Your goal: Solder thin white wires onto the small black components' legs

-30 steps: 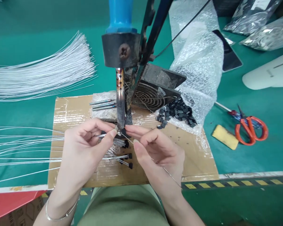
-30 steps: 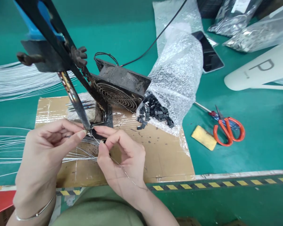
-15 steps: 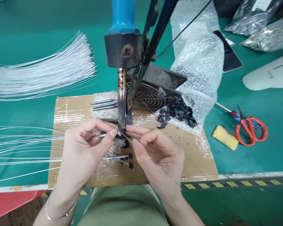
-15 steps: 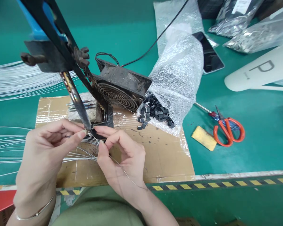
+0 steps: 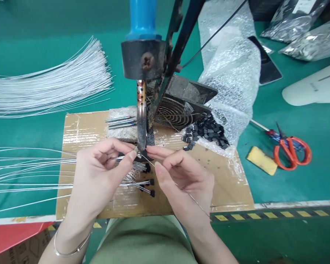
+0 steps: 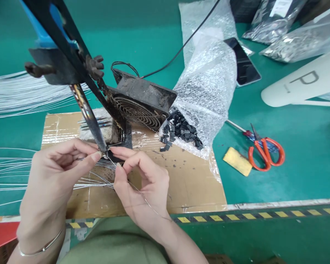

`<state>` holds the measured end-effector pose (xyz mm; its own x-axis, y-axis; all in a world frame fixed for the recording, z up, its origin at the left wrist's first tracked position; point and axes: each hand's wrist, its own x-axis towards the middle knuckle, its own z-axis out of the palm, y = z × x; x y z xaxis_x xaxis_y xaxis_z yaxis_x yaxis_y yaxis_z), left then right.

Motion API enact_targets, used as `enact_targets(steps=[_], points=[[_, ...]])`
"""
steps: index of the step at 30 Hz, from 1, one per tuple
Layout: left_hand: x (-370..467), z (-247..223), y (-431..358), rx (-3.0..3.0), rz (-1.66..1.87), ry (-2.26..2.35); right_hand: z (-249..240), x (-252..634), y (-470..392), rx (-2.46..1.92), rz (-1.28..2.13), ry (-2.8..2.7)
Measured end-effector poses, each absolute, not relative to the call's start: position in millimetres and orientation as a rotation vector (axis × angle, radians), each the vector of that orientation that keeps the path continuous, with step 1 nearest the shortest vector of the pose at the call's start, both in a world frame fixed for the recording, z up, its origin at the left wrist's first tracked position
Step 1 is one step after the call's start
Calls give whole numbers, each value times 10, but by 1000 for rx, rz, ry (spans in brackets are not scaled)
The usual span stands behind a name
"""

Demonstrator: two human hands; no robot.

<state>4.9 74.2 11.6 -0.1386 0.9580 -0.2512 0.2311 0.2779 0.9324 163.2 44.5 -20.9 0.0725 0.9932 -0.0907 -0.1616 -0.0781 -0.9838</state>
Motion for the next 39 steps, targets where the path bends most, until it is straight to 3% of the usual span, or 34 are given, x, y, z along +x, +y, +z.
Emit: enact_targets(steps=[21,39], points=[[28,85,758,1127,935,1574,-223,1647,429,-1177,1305,-985],[36,69,722,1152,968,1553,-241,1612,395,-1247,1072,-1210]])
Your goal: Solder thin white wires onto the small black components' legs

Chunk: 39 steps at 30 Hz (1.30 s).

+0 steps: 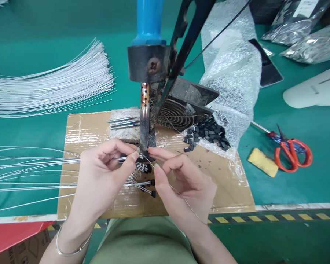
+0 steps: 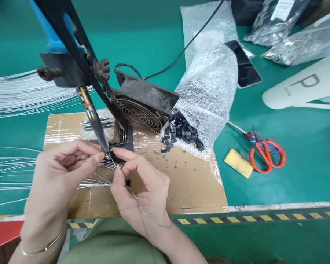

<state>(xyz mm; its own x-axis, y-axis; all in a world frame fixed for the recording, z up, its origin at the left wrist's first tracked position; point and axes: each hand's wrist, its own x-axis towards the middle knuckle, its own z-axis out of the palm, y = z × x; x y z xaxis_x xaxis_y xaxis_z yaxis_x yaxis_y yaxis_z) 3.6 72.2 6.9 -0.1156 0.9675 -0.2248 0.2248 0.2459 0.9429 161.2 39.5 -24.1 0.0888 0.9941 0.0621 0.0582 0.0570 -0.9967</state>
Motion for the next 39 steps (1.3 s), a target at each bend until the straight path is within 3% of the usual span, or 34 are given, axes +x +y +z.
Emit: enact_targets(steps=[39], points=[[32,90,740,1140,936,1604,-225,1583,393,-1260,967,-1287]])
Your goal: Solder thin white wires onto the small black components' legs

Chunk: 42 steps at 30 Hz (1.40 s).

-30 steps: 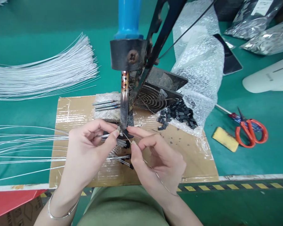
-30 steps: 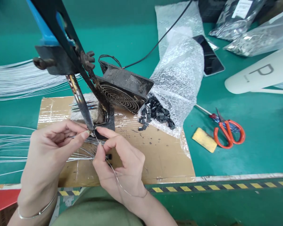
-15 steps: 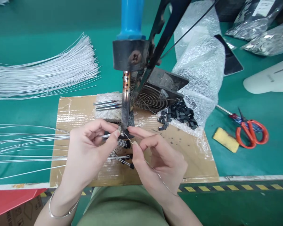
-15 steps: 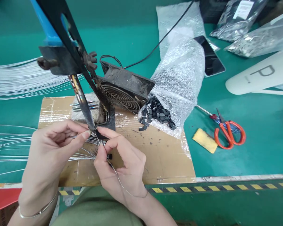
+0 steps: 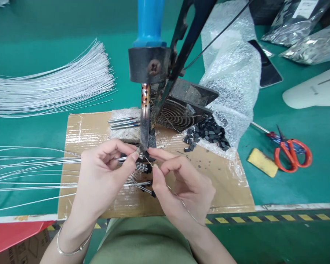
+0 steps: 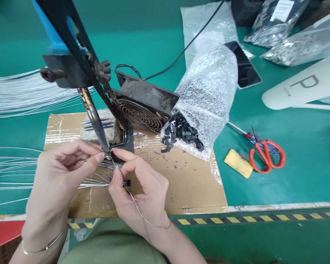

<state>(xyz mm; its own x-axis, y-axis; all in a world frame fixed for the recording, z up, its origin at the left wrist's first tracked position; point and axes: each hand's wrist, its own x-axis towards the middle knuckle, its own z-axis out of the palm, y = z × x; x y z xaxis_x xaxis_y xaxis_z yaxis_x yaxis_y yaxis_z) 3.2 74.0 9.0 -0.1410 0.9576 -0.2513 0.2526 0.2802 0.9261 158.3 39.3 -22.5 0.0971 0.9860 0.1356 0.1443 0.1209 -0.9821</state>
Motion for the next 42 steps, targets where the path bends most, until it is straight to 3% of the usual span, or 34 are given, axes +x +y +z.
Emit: enact_targets(steps=[42], points=[[35,98,720,1142,947,1581,-220,1590,391,-1255,940,-1303]])
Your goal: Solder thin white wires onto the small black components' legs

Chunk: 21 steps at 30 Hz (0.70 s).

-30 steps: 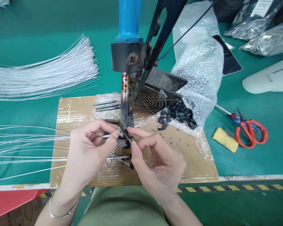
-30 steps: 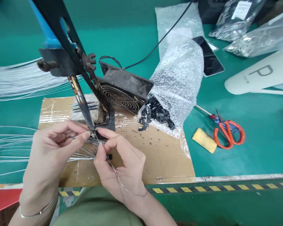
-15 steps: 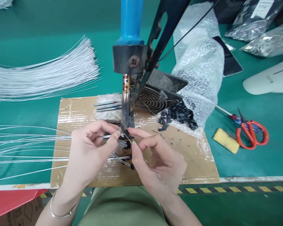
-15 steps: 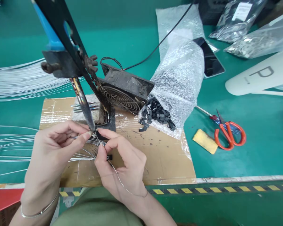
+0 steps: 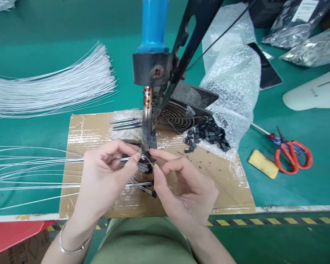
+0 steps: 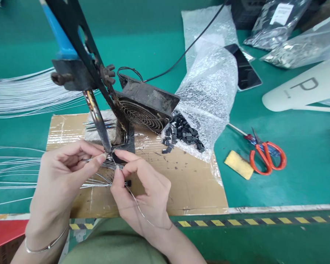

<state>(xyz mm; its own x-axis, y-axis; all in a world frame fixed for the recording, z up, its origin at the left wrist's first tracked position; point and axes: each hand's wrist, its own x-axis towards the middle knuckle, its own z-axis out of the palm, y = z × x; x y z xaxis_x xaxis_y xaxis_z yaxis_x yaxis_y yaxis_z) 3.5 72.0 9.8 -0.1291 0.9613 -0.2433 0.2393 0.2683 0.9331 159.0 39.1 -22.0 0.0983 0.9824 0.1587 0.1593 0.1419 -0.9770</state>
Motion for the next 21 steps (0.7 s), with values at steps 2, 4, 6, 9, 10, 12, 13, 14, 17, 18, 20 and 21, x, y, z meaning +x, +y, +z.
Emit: enact_targets(steps=[2,4,6,9,10,12,13,14,17,18,20,21], points=[[40,93,731,1138,950,1576,-221,1588,394,-1255,941,-1302],[43,91,741,1143,955,1575,-221,1585,396,-1257,946,-1301],[43,91,748,1139,955,1576,-222,1581,394,-1260,949,-1294],[43,93,751,1127,958,1574,-224,1577,388,-1255,940,-1283],[43,94,751,1127,957,1575,-225,1576,387,-1253,941,-1279],[43,94,749,1133,948,1578,-228,1577,388,-1250,949,-1275],[43,93,748,1135,944,1576,-228,1579,389,-1250,956,-1275],[43,92,747,1136,942,1575,-229,1581,392,-1251,962,-1276],[41,93,741,1137,943,1575,-227,1588,395,-1255,965,-1282],[40,94,738,1135,945,1573,-226,1589,394,-1252,963,-1283],[40,100,731,1134,950,1565,-224,1591,392,-1244,958,-1280],[40,102,727,1135,949,1564,-223,1591,390,-1241,956,-1279]])
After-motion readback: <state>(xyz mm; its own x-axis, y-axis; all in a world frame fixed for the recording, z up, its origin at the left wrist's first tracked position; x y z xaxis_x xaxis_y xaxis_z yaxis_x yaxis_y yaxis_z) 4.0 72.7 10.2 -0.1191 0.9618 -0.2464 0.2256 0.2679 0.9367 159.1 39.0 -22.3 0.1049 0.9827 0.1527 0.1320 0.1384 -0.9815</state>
